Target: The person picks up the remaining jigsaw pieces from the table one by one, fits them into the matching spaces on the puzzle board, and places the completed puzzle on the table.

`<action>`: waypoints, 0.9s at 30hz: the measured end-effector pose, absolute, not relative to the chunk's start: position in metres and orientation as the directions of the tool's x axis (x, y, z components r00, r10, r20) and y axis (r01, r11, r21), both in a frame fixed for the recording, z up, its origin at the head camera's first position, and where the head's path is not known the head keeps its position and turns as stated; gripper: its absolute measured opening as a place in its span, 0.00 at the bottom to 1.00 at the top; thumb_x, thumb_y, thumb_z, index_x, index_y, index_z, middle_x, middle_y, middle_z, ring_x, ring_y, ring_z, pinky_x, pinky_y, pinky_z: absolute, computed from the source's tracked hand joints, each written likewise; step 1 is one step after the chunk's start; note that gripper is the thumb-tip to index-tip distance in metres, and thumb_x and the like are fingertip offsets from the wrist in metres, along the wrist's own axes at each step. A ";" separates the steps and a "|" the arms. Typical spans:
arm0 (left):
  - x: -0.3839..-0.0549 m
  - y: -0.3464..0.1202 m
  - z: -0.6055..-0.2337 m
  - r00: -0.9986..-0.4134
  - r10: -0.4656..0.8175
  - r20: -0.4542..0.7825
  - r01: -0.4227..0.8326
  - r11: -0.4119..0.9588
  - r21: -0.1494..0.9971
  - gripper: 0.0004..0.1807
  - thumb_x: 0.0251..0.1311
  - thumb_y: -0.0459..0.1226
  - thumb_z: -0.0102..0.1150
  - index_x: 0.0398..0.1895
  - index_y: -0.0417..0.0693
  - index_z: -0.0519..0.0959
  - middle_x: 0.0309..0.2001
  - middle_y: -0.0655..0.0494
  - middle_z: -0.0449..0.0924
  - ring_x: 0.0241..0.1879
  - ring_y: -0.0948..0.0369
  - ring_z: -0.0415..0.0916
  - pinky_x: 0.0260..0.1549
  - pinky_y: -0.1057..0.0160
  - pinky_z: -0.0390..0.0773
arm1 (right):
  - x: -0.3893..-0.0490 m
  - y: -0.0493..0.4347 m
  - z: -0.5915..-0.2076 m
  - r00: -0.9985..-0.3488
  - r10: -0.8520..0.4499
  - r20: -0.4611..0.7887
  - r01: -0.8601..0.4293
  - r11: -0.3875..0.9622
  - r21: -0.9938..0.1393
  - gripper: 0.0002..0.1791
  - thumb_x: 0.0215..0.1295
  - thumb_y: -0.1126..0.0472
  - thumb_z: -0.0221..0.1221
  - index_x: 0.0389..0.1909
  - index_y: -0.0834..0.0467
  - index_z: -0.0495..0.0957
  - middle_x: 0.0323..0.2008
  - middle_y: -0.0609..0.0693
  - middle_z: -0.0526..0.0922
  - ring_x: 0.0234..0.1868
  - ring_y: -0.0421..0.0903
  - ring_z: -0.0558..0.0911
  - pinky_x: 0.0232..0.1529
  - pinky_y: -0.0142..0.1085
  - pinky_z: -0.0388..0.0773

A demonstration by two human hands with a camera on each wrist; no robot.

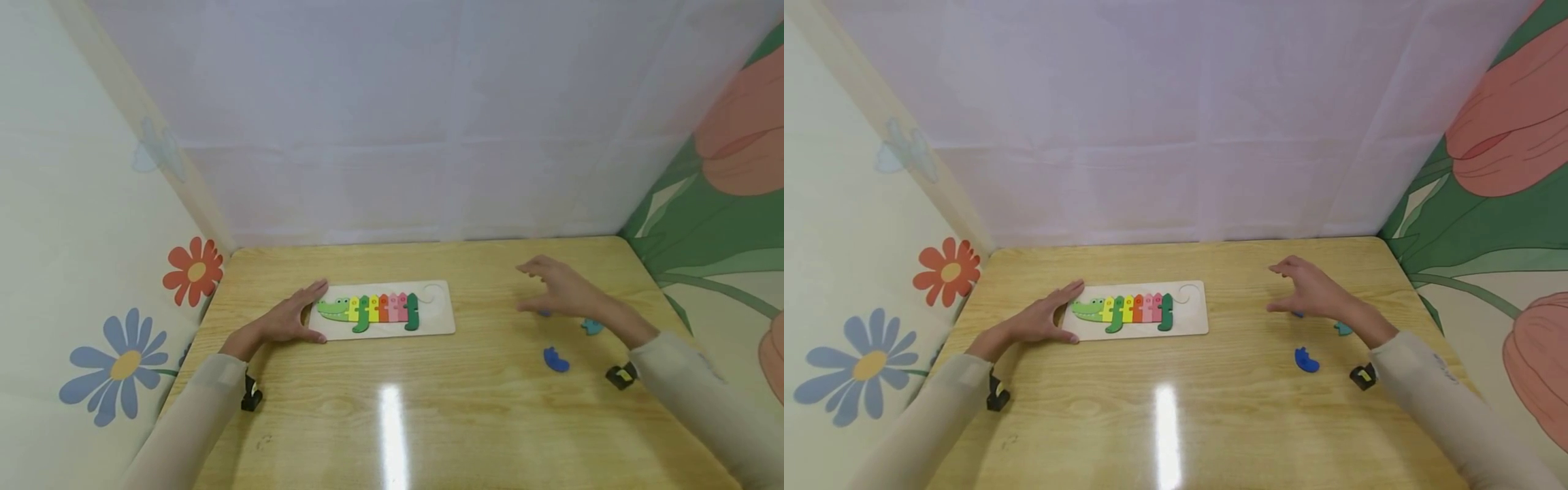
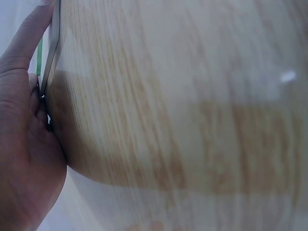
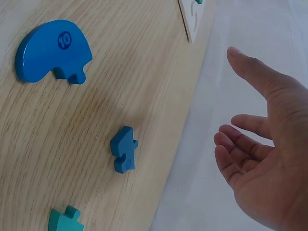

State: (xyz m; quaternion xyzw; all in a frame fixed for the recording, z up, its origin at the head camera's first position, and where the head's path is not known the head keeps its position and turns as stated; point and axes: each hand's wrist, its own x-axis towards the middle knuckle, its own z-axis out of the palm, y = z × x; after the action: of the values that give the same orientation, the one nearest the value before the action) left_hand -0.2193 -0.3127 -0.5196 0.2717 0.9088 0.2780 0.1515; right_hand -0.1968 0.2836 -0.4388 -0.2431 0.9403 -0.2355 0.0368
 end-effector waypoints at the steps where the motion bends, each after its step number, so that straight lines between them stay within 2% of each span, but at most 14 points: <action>1: -0.219 -0.313 -0.520 -0.807 0.578 -0.122 0.411 0.698 0.587 0.67 0.53 0.54 0.81 0.86 0.39 0.48 0.87 0.42 0.40 0.85 0.41 0.37 0.81 0.35 0.39 | -0.196 0.285 -0.438 -0.881 -0.472 0.043 -0.436 0.773 -0.461 0.47 0.58 0.49 0.79 0.71 0.71 0.73 0.61 0.68 0.78 0.60 0.67 0.80 0.55 0.60 0.83; 11: -0.219 -0.313 -0.520 -0.807 0.578 -0.120 0.412 0.697 0.587 0.67 0.53 0.55 0.81 0.86 0.40 0.48 0.87 0.42 0.40 0.85 0.40 0.37 0.81 0.36 0.39 | -0.190 0.296 -0.433 -0.879 -0.476 0.045 -0.442 0.775 -0.452 0.48 0.60 0.45 0.77 0.70 0.73 0.73 0.61 0.69 0.78 0.59 0.68 0.80 0.55 0.61 0.83; 27: -0.218 -0.312 -0.519 -0.807 0.574 -0.140 0.401 0.707 0.582 0.67 0.53 0.55 0.81 0.86 0.41 0.47 0.87 0.44 0.39 0.85 0.42 0.37 0.81 0.36 0.39 | -0.183 0.309 -0.432 -0.894 -0.448 0.008 -0.407 0.805 -0.431 0.47 0.59 0.49 0.79 0.71 0.73 0.72 0.63 0.72 0.76 0.61 0.70 0.78 0.59 0.66 0.78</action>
State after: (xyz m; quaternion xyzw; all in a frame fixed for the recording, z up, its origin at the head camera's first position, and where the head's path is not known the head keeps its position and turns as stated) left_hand -0.2183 -0.3124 -0.5186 0.2678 0.9104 0.2733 0.1575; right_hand -0.1826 0.3090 -0.4323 -0.2254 0.9488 -0.2161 0.0472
